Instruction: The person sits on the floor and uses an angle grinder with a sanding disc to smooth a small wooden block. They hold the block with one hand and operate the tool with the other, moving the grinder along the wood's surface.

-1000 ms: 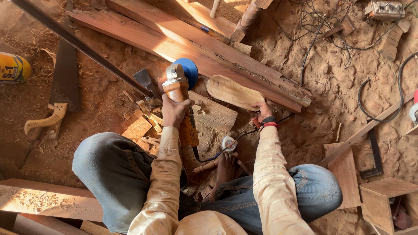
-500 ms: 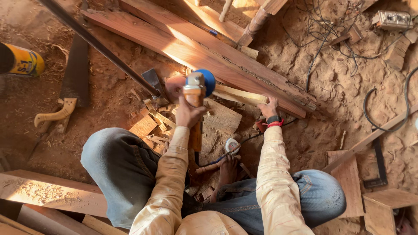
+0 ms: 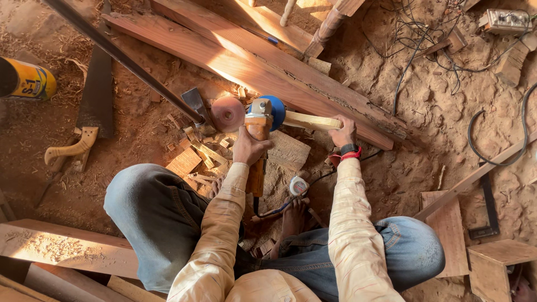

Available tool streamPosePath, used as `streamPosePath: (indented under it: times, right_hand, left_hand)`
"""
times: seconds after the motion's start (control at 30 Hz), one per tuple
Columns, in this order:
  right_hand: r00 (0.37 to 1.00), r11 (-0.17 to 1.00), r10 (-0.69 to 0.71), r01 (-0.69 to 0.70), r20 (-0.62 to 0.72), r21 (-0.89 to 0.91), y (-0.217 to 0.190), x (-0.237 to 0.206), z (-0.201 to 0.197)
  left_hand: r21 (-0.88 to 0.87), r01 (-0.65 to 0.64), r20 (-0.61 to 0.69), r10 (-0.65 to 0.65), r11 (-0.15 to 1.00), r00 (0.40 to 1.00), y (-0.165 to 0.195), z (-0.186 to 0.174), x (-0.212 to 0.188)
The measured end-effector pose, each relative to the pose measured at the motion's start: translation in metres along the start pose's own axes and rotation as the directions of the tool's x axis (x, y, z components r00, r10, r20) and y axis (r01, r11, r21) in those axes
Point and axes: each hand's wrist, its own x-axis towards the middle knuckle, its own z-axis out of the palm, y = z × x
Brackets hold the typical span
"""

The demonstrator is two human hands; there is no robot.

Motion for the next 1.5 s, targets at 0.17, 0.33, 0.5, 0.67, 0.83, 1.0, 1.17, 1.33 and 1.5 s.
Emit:
streamPosePath:
  times: [0.17,0.33,0.5,0.67,0.83,1.0,1.17,1.33,1.5]
  right_hand:
    - [0.969,0.978,-0.203,0.206,-0.14,0.009,-0.003,0.004,0.003]
    - [0.996,0.995,-0.088,0.089,-0.011,0.051,-0.006,0.003,-0.003]
    - [0.998,0.992,-0.056,0.055,0.01,0.114,-0.01,0.002,-0.007]
    - [0.975,0.982,-0.188,0.189,-0.116,0.002,-0.008,0.005,-0.001]
    - [0.999,0.998,-0.04,0.041,-0.015,0.037,-0.004,0.007,0.0]
    - [0.985,0.987,-0.15,0.154,-0.09,0.042,-0.004,0.005,0.0]
    - [0.982,0.986,-0.161,0.164,-0.098,0.02,-0.006,0.007,0.002]
    - [0.992,0.991,-0.119,0.12,-0.03,0.061,-0.007,0.01,0.001]
    - [0.982,0.98,-0.177,0.182,-0.071,0.077,-0.006,0.007,0.002]
  left_hand:
    - [-0.037,-0.121,-0.042,0.119,0.992,0.992,0.007,0.006,-0.008]
    - [-0.103,0.007,0.026,-0.004,0.995,1.0,0.006,-0.002,-0.005]
    - [-0.043,-0.035,-0.013,0.034,0.998,0.999,0.001,0.001,-0.008]
    - [-0.014,-0.076,-0.041,0.076,0.997,0.996,0.002,0.006,-0.007]
    - [-0.02,-0.101,-0.032,0.1,0.995,0.994,0.004,0.004,-0.008]
    - [-0.089,-0.04,0.036,0.044,0.995,0.998,0.005,0.003,-0.007]
    - [-0.048,-0.003,0.075,0.007,0.999,0.997,0.005,-0.004,-0.003]
    - [-0.002,0.0,0.098,0.0,1.0,0.995,0.011,0.008,-0.009]
    - [-0.032,-0.073,0.035,0.074,0.997,0.997,0.007,0.006,-0.002]
